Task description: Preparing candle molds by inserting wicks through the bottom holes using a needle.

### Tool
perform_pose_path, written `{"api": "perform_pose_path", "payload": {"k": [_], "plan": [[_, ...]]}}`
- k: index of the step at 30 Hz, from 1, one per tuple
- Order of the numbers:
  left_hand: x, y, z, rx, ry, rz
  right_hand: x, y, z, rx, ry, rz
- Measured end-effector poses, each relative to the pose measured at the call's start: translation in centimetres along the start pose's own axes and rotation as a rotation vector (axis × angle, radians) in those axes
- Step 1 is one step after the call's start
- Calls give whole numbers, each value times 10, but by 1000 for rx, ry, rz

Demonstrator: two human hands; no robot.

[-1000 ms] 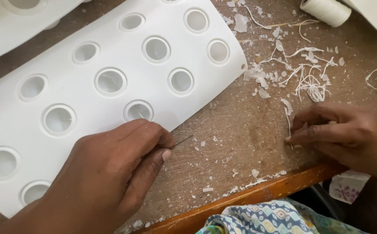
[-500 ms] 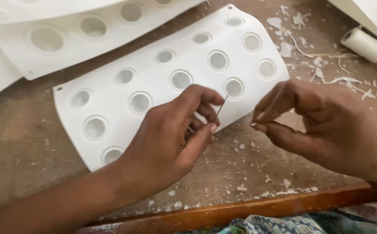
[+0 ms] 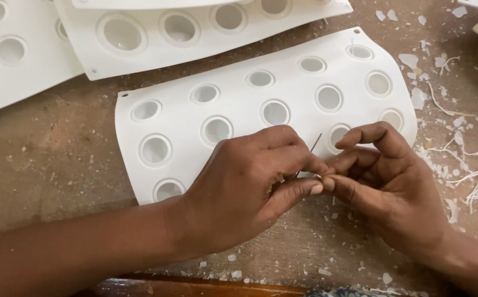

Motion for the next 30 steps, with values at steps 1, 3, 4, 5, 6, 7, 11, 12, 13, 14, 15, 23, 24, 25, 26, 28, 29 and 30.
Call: {"api": "perform_pose_path", "payload": {"k": [1, 3, 4, 5, 6, 7, 11, 12, 13, 14, 15, 23, 24, 25, 26, 28, 29, 30], "plan": [[1, 1, -1, -3, -4, -6, -1, 3, -2, -8, 0, 1], [3, 3, 0, -52, 30, -17, -3, 9, -8, -7, 8, 10], [3, 3, -1, -54, 29, -22, -4, 10, -9, -11, 7, 13], [3, 3, 0, -79, 42, -24, -4, 11, -10, -9, 2, -1], [4, 4, 1, -103, 55, -25, -3, 13, -11, -6, -3, -14], [3, 4, 1, -103, 56, -28, -2, 11, -9, -7, -3, -11], [4, 3, 1, -139, 58, -10, 0, 19, -13, -207, -17, -105], [4, 2, 1, -136, 57, 2, -1, 21, -12, -329, 46, -118], [4, 2, 2, -138, 60, 2, -1, 21, -12, -328, 43, -118], [4, 2, 3, -134, 58, 7, 0, 21, -8, -263, 93, -105], [3, 2, 3, -127, 57, 11, 2, 20, -3, -199, 146, -90], [6, 5, 12, -115, 141, 3, 10, 12, 22, -360, 253, -86], [6, 5, 12, -112, 147, 4, 11, 12, 24, -351, 263, -105], [7, 5, 12, -111, 148, 4, 11, 12, 22, -350, 263, -104], [7, 5, 12, -91, 138, 16, 12, 11, 20, -304, 246, -87], [7, 5, 10, -70, 130, 28, 12, 11, 15, -257, 228, -71], [8, 4, 9, -62, 122, 32, 10, 8, 5, -323, 125, -35], [9, 4, 7, -53, 114, 36, 9, 4, -4, -388, 22, 1]]}}
Point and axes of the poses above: each hand's wrist, its own x-axis away from the middle knuckle, its own y-axis out of the palm, z = x × y, the point moved 8 cm from there along -x, towards the middle knuckle, and after that the axes turned 1 degree about z, right-handed, at the moved point
